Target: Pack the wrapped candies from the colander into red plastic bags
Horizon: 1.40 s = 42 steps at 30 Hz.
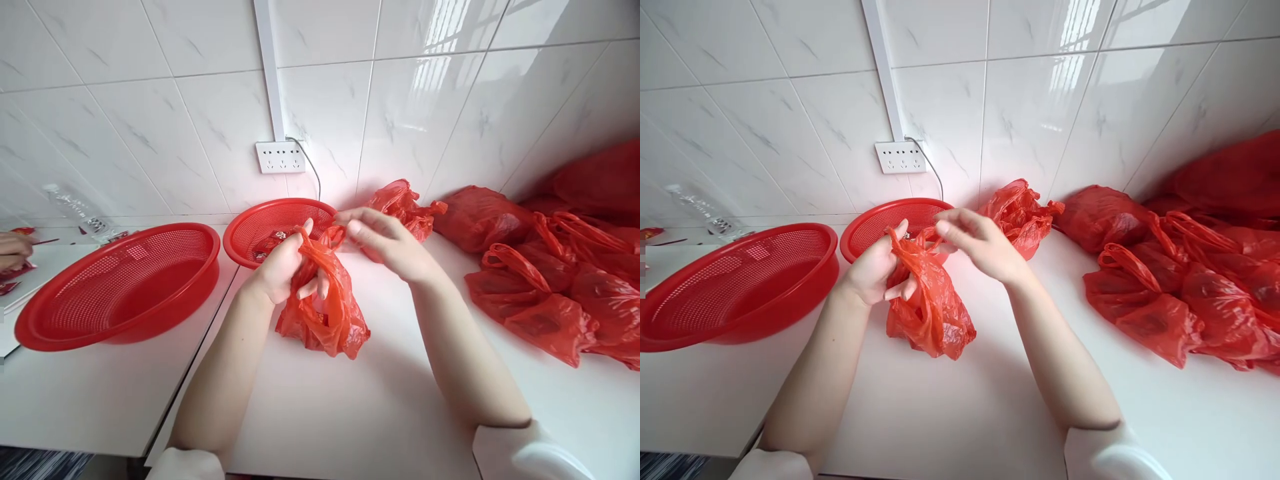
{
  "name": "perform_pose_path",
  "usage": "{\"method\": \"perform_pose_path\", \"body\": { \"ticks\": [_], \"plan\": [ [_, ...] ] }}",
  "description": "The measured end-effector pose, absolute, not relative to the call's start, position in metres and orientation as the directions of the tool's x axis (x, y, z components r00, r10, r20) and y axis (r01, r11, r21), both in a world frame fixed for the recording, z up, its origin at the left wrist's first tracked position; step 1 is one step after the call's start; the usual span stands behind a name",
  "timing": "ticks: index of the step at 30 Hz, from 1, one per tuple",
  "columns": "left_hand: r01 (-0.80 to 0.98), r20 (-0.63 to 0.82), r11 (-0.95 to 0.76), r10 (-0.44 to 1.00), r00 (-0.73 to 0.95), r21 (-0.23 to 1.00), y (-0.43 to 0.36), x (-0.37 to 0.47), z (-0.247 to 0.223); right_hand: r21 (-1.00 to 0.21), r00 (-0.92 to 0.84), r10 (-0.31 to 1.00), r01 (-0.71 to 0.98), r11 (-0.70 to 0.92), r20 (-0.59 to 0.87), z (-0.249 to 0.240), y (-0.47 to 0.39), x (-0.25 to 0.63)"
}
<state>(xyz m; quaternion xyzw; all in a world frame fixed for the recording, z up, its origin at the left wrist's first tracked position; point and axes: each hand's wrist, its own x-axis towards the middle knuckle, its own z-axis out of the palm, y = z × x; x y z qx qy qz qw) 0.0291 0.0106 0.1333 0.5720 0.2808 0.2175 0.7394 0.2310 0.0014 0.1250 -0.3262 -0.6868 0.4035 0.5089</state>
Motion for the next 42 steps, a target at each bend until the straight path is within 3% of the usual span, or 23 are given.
{"method": "perform_pose_path", "body": {
  "ticks": [2, 4, 9, 12, 15, 19, 22, 24, 26, 28, 30, 33, 37, 42],
  "plan": [
    [-0.002, -0.179, 0.276, 0.630, 0.756, 0.961, 0.010, 0.032, 0.133, -0.896, -0.358, 0.841, 0.023, 0.442, 0.406, 0.121, 0.003, 0.225],
    [-0.025, -0.193, 0.318, 0.634, 0.749, 0.948, 0.012, 0.033, 0.132, -0.888, -0.336, 0.834, -0.012, 0.460, 0.437, 0.118, 0.006, 0.222],
    [-0.222, -0.229, 0.493, 0.697, 0.679, 0.841, 0.020, 0.028, 0.132, -0.818, -0.076, 0.815, -0.009, 0.576, 0.575, 0.116, 0.011, 0.226],
    [-0.355, -0.214, 0.501, 0.766, 0.606, 0.790, 0.023, 0.026, 0.134, -0.732, 0.027, 0.732, 0.054, 0.679, 0.681, 0.120, 0.006, 0.229],
    [-0.390, -0.184, 0.465, 0.797, 0.575, 0.795, 0.025, 0.023, 0.135, -0.660, -0.202, 0.662, 0.087, 0.746, 0.722, 0.127, -0.006, 0.235],
    [-0.250, -0.074, 0.289, 0.777, 0.625, 0.924, 0.021, 0.021, 0.133, -0.669, -0.698, 0.575, 0.184, 0.720, 0.427, 0.138, -0.019, 0.248],
    [0.056, -0.033, -0.008, 0.728, 0.685, 0.998, 0.005, 0.023, 0.135, -0.742, -0.724, 0.601, 0.189, 0.643, 0.338, 0.137, -0.016, 0.251],
    [0.275, 0.071, -0.314, 0.765, 0.640, 0.909, -0.008, 0.026, 0.137, -0.811, -0.563, 0.708, 0.107, 0.575, 0.427, 0.129, -0.007, 0.245],
    [0.443, 0.255, -0.567, 0.770, 0.585, 0.694, -0.016, 0.031, 0.138, -0.860, -0.383, 0.800, 0.024, 0.509, 0.462, 0.119, 0.003, 0.233],
    [0.513, 0.420, -0.700, 0.711, 0.564, 0.497, -0.017, 0.034, 0.137, -0.907, -0.357, 0.845, -0.011, 0.422, 0.398, 0.109, 0.012, 0.221],
    [0.495, 0.541, -0.763, 0.644, 0.540, 0.415, -0.013, 0.036, 0.135, -0.942, -0.419, 0.851, -0.028, 0.336, 0.316, 0.102, 0.016, 0.212],
    [0.363, 0.666, -0.804, 0.594, 0.452, 0.471, -0.003, 0.036, 0.132, -0.954, -0.456, 0.843, -0.057, 0.293, 0.286, 0.098, 0.017, 0.207],
    [0.157, 0.654, -0.753, 0.639, 0.405, 0.638, 0.004, 0.034, 0.130, -0.936, -0.431, 0.835, -0.086, 0.340, 0.343, 0.102, 0.015, 0.210],
    [0.044, 0.678, -0.762, 0.598, 0.427, 0.646, 0.008, 0.032, 0.127, -0.937, -0.400, 0.848, -0.139, 0.320, 0.349, 0.102, 0.017, 0.217]
  ]
}}
